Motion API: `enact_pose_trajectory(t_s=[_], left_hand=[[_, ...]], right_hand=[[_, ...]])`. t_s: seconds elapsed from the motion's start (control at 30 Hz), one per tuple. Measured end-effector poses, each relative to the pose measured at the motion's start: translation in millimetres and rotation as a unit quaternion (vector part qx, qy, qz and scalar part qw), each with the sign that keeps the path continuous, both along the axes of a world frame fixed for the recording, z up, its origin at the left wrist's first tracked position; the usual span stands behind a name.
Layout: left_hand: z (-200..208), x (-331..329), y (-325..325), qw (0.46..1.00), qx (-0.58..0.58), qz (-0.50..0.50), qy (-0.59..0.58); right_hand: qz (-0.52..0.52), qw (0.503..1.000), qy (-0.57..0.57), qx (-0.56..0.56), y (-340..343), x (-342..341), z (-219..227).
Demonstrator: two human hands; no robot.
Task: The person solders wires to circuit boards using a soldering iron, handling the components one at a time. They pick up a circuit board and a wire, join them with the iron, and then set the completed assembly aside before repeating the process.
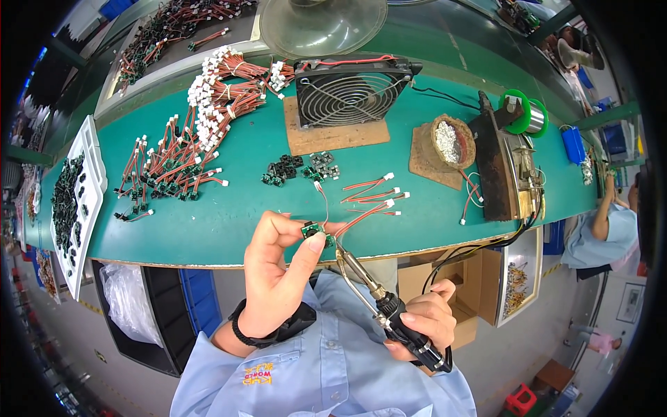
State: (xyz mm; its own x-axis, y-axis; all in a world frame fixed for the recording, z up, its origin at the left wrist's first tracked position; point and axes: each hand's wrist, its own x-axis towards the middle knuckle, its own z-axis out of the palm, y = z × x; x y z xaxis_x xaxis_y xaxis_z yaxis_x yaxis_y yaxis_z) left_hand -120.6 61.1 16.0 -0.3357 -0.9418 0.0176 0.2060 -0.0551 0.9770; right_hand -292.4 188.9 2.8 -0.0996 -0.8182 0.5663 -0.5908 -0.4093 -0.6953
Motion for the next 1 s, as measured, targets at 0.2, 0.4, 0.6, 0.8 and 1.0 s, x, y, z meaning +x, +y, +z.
enact_pose_trajectory(t_s=[0.2,0.4,0.6,0.8,1.0], left_hand=[[5.0,-1.8,-1.8,0.998,0.046,0.005,0.031],[6.4,6.2,-5.7,0.983,0.126,-0.047,0.127],[15.1,6.4,-7.2,0.98,0.126,-0.075,0.133],[16.2,12.1,-8.1,0.986,0.103,-0.02,0.126],[-8.5,96.9,-35.8,0.974,-0.002,0.204,-0.101]], right_hand=[[0.013,1.0,0.014,-0.005,1.8,-6.5,-2.4],[-0.223,0.961,-0.156,-0.045,-14.7,-22.7,-34.8],[-0.317,0.943,-0.077,0.063,-46.6,-44.6,-47.0],[-0.26,0.949,-0.173,0.047,-53.6,-23.3,-48.5],[-0.28,0.945,-0.17,0.019,-56.4,-20.8,-59.9]])
